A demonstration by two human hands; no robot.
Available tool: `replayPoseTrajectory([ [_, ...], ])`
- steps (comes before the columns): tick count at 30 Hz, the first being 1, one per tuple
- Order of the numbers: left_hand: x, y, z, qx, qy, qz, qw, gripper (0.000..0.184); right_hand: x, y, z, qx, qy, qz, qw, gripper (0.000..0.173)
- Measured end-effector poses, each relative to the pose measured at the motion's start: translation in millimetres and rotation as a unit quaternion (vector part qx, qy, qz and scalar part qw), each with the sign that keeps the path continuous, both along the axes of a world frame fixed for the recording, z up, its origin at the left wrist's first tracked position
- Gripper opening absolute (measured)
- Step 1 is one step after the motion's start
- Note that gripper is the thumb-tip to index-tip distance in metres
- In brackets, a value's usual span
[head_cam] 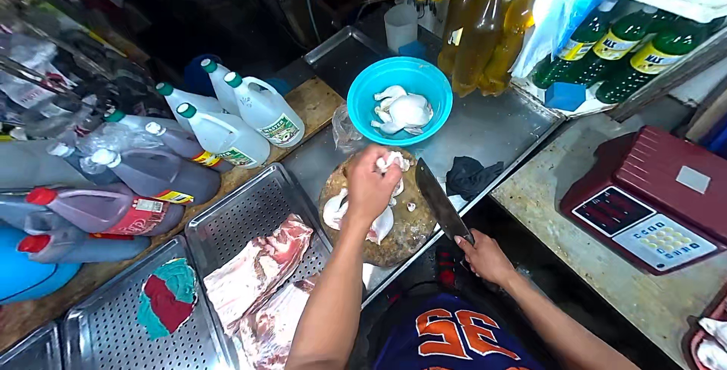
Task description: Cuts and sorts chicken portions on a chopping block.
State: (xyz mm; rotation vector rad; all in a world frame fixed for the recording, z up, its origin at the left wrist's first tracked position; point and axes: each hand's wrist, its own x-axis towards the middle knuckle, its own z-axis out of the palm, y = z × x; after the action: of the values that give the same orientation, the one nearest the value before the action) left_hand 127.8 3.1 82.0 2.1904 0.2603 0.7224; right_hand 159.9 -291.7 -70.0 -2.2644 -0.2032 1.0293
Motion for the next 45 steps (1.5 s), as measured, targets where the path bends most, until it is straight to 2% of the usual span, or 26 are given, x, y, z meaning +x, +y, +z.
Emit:
replayPoseTrajectory([
  [1, 17.6, -1.5, -24.1, 0.037, 0.087, -0.003, 0.996, 0.014, 1.3, -1.2, -1.5, 0.009, 0.019, -0.005, 1.000, 0.047],
  [3, 38.7, -0.1, -67.9, 0.063, 0.262, -0.008, 0.963, 0.044, 4.2, -3.7, -0.5, 0.029, 0.059, -0.018, 0.998, 0.046],
  [4, 42.0, 1.8, -80.3, 0.055, 0.306, 0.006, 0.950, 0.054, 9.8, -3.8, 1.9, 0.041, 0.079, -0.024, 0.996, 0.046],
  [6, 29.7, 3.0, -85.4, 0.007, 0.319, 0.058, 0.946, 0.052, 21.8, -7.8, 6.4, 0.062, 0.119, -0.030, 0.991, 0.044],
  [8, -3.0, 2.9, -82.1, -0.024, 0.331, 0.106, 0.937, 0.046, 28.6, -19.7, 8.7, 0.058, 0.140, -0.015, 0.988, 0.044],
  [13, -80.1, 5.3, -86.7, -0.039, 0.368, 0.235, 0.899, 0.040, 66.8, -47.7, 16.9, 0.014, 0.038, 0.065, 0.997, 0.046],
  [17, -127.6, 10.2, -107.2, -0.131, 0.332, 0.354, 0.864, 0.038, 92.1, -52.6, 28.9, 0.004, -0.070, 0.159, 0.985, 0.046],
  [19, -136.4, 21.0, -118.2, -0.185, 0.297, 0.403, 0.846, 0.039, 92.9, -45.2, 28.9, 0.012, -0.115, 0.201, 0.973, 0.046],
  [21, -132.4, 36.2, -121.6, -0.208, 0.307, 0.419, 0.829, 0.047, 87.1, -34.3, 17.8, 0.008, -0.141, 0.226, 0.964, 0.048],
  [24, -112.1, 59.8, -121.8, -0.206, 0.309, 0.418, 0.829, 0.064, 72.9, -23.0, -15.4, 0.007, -0.156, 0.241, 0.958, 0.049],
  [27, -92.7, 84.1, -130.4, -0.209, 0.319, 0.377, 0.844, 0.077, 63.8, -22.5, -27.9, 0.008, -0.174, 0.241, 0.955, 0.048],
  [31, -86.8, 93.8, -149.8, -0.291, 0.344, 0.322, 0.832, 0.061, 64.1, -20.6, -23.0, -0.012, -0.179, 0.237, 0.955, 0.048],
  [34, -98.2, 75.9, -148.3, -0.368, 0.299, 0.292, 0.830, 0.061, 62.1, -20.2, -24.5, -0.027, -0.172, 0.227, 0.958, 0.049],
  [38, -121.4, 39.3, -145.8, -0.316, 0.217, 0.348, 0.855, 0.055, 52.2, -18.7, -25.4, -0.036, -0.164, 0.209, 0.963, 0.046],
  [40, -131.6, 30.1, -137.6, -0.281, 0.170, 0.378, 0.866, 0.054, 49.4, -14.8, -14.5, -0.052, -0.167, 0.208, 0.963, 0.047],
  [45, -146.8, -2.6, -78.8, -0.167, 0.160, 0.408, 0.883, 0.044, 19.9, 8.7, 38.1, -0.021, -0.137, 0.195, 0.971, 0.044],
])
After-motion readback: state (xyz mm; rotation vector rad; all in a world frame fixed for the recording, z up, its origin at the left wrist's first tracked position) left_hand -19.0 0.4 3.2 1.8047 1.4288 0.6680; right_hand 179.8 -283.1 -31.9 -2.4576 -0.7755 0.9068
